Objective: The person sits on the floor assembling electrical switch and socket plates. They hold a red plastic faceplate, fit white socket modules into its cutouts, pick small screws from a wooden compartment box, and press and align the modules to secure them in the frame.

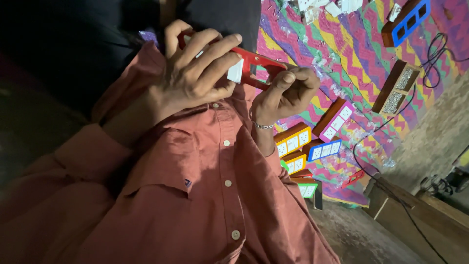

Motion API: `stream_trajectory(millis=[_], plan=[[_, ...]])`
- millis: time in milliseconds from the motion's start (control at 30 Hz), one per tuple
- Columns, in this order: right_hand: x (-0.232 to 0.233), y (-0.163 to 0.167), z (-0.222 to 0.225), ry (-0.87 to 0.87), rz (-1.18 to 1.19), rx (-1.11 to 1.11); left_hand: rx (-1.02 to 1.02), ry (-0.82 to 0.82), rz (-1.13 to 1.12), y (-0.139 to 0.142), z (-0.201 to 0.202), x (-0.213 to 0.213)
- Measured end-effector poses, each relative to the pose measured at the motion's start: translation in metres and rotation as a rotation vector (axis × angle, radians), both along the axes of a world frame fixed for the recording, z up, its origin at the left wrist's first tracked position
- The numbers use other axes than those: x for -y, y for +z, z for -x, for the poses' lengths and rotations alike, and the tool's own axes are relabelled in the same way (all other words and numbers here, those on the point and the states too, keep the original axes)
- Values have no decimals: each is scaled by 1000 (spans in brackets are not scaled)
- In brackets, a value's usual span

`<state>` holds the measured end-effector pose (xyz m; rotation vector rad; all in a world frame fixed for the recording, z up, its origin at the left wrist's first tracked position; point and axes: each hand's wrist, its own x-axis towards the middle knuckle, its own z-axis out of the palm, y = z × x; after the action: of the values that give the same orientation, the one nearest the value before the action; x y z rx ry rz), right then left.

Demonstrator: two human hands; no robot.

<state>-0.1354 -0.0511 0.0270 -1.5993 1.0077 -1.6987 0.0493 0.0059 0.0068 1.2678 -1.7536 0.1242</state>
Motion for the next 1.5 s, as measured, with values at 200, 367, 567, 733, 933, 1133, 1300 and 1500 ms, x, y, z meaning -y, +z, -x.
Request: stream_trajectory(millis=[200, 367, 567, 733, 933, 1133, 1300, 1500], plan=[[1, -2, 2, -3, -31, 19, 24, -6, -2, -3, 3, 1], [1, -2, 3, -20, -67, 49, 34, -11, -37, -3, 6, 0], [11, -9, 4, -15, -141, 122, -62, -39, -118, -6, 6, 9], [25, -28, 18, -6, -433, 163, 39, -66, -334, -18, 2, 14], [42, -55, 49, -18, -430, 167, 93, 13, -444, -34, 9, 14], [30, -44, 93, 263, -746, 401, 106, 11, -459, -39, 9, 15], [-5, -26, 72, 269, -590, -551, 109, -18, -482, -34, 7, 16], [12, 11, 39, 538, -139, -1050, 114, -123, -549, -29, 3, 18]])
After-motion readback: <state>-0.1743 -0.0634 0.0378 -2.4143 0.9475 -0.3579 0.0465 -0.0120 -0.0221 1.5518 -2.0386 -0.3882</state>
